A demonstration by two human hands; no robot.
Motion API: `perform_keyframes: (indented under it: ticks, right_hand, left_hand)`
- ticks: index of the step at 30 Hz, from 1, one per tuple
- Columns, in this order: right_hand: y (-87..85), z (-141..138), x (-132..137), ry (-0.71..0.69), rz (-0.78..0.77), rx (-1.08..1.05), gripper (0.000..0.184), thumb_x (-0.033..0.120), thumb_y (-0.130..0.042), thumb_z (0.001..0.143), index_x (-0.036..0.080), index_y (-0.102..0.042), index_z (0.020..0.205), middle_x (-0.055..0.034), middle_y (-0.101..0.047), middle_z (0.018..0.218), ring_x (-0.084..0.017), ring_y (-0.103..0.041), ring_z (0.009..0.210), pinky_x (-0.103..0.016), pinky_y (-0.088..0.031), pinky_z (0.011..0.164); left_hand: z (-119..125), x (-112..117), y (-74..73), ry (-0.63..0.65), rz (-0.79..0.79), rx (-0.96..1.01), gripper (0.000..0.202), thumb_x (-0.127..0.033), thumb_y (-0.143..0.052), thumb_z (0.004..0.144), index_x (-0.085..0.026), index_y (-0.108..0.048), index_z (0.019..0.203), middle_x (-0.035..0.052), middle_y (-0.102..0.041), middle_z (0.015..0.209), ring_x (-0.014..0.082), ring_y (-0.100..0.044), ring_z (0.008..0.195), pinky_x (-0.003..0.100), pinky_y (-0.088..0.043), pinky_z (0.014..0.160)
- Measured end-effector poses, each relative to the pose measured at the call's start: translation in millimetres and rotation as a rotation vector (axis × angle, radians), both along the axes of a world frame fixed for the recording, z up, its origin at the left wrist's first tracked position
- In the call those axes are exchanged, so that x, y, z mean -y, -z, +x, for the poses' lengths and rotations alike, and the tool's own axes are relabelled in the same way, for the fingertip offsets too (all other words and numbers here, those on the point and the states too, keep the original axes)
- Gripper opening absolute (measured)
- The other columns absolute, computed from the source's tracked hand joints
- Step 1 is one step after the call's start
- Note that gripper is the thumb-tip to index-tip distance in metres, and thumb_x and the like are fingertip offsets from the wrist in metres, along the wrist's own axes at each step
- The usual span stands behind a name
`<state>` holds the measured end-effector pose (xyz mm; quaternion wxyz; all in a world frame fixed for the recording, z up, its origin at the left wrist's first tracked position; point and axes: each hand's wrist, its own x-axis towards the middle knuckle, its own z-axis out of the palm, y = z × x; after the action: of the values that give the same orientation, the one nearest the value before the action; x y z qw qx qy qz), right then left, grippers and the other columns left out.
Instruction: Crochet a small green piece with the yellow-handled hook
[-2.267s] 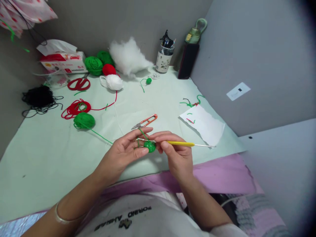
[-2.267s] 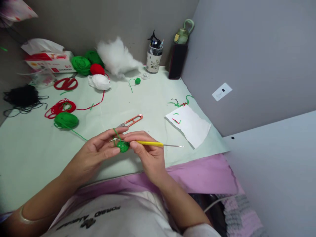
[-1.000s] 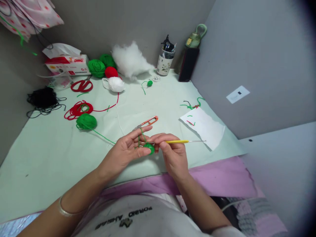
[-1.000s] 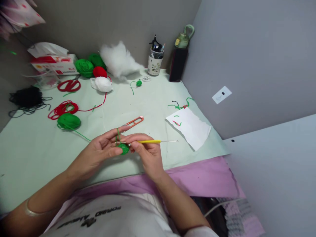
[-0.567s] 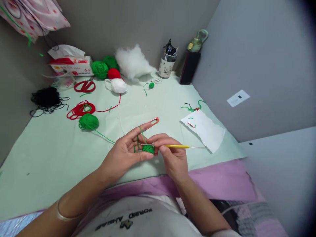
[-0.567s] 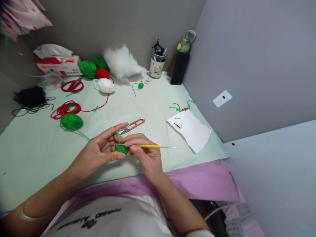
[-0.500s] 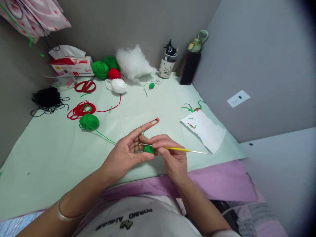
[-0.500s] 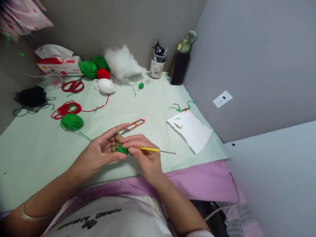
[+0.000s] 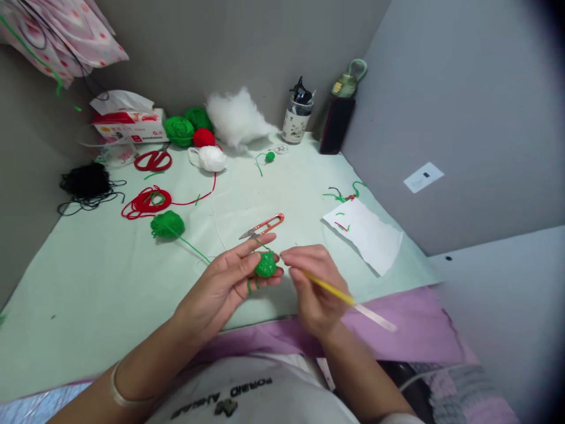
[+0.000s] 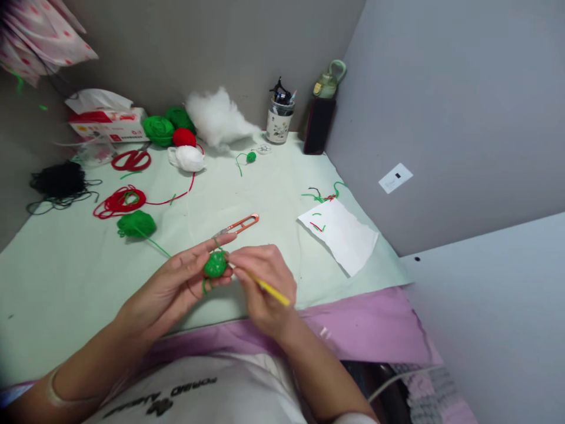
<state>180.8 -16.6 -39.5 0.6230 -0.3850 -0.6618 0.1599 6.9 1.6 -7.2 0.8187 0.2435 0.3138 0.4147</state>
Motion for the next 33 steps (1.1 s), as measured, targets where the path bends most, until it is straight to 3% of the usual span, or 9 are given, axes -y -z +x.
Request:
perform_keyframes:
  ticks: [5, 7, 10, 12, 16, 19, 22, 26, 33]
  right_hand:
    - [-12.8, 4, -6, -0.211, -0.298, -0.445, 0.019, 0.027, -0.064, 0.103, 0.030, -0.082, 0.097, -0.0026, -0.073, 0.086, -0.017, -0.064, 0.068, -0.032, -0.055, 0.061]
    - [-10.2, -1, -4, -0.174, -0.289, -0.328, 0.020, 0.025, -0.064, 0.103, 0.032, -0.082, 0.103, -0.0035, -0.074, 0.091, -0.018, -0.067, 0.074, -0.034, -0.057, 0.066]
    - [-2.3, -8, 1, 0.071, -0.040, 0.028, 0.031, 0.015, -0.068, 0.099, 0.037, -0.081, 0.117, -0.0058, -0.077, 0.105, -0.022, -0.071, 0.093, -0.039, -0.060, 0.081]
    - [-0.1, -8, 3, 0.135, 0.066, 0.111, 0.035, 0.015, -0.067, 0.098, 0.038, -0.080, 0.121, -0.0063, -0.078, 0.109, -0.024, -0.072, 0.096, -0.041, -0.060, 0.082]
    - [-7.7, 1, 0, -0.009, -0.139, -0.174, 0.018, 0.026, -0.065, 0.102, 0.031, -0.082, 0.106, -0.0058, -0.077, 0.092, -0.024, -0.070, 0.086, -0.040, -0.058, 0.073]
    - [-13.3, 2, -5, -0.148, -0.274, -0.374, 0.015, 0.034, -0.069, 0.101, 0.029, -0.083, 0.097, -0.0051, -0.075, 0.087, -0.021, -0.067, 0.080, -0.036, -0.055, 0.067]
    - [-12.1, -4, -10, -0.255, -0.322, -0.394, 0.013, 0.033, -0.071, 0.100, 0.030, -0.084, 0.099, -0.0048, -0.078, 0.094, -0.021, -0.070, 0.088, -0.037, -0.057, 0.074]
    - [-7.1, -11, -11, -0.267, -0.317, -0.373, 0.014, 0.031, -0.070, 0.101, 0.032, -0.084, 0.102, -0.0044, -0.080, 0.099, -0.022, -0.071, 0.096, -0.039, -0.059, 0.081]
    - [-5.9, -4, -10, -0.242, -0.312, -0.432, 0.014, 0.030, -0.071, 0.101, 0.030, -0.084, 0.101, -0.0053, -0.078, 0.097, -0.019, -0.068, 0.085, -0.033, -0.055, 0.067]
  left_hand:
    - [-1, -3, -2.3, 0.012, 0.060, -0.030, 0.035, -0.030, -0.087, 0.089, -0.022, -0.083, 0.123, 0.0027, -0.078, 0.092, 0.0167, -0.074, 0.088, 0.030, -0.059, 0.090]
    - [4, 0, 0.4, -0.035, 0.132, -0.095, 0.039, -0.026, -0.089, 0.086, -0.027, -0.082, 0.124, 0.0002, -0.077, 0.096, 0.0161, -0.072, 0.094, 0.028, -0.056, 0.094]
    - [11, 4, 4.4, -0.121, 0.167, -0.170, 0.048, -0.021, -0.092, 0.082, -0.031, -0.080, 0.127, -0.0015, -0.077, 0.101, 0.0150, -0.069, 0.103, 0.024, -0.053, 0.095]
    - [10, 4, 4.7, -0.087, 0.099, -0.124, 0.045, -0.025, -0.091, 0.084, -0.028, -0.080, 0.128, 0.0000, -0.077, 0.098, 0.0154, -0.069, 0.099, 0.025, -0.053, 0.093]
    - [1, -1, -0.1, 0.021, 0.009, -0.006, 0.034, -0.032, -0.086, 0.089, -0.019, -0.084, 0.119, 0.0042, -0.077, 0.090, 0.0166, -0.070, 0.089, 0.030, -0.055, 0.092]
    - [-2, -3, -3.4, 0.026, 0.065, -0.057, 0.037, -0.031, -0.088, 0.087, -0.023, -0.083, 0.122, 0.0039, -0.079, 0.096, 0.0187, -0.072, 0.094, 0.032, -0.052, 0.096]
    - [-2, -1, -4.2, -0.005, 0.164, -0.165, 0.043, -0.030, -0.089, 0.085, -0.029, -0.081, 0.126, 0.0045, -0.080, 0.113, 0.0220, -0.069, 0.107, 0.033, -0.050, 0.098]
    - [-1, -1, -4.2, -0.014, 0.220, -0.214, 0.048, -0.027, -0.086, 0.087, -0.032, -0.077, 0.134, 0.0041, -0.078, 0.126, 0.0227, -0.067, 0.111, 0.034, -0.049, 0.099]
    - [-3, -4, -4.8, 0.006, 0.077, -0.086, 0.055, -0.028, -0.085, 0.086, -0.020, -0.073, 0.139, 0.0057, -0.077, 0.106, 0.0186, -0.066, 0.095, 0.030, -0.048, 0.090]
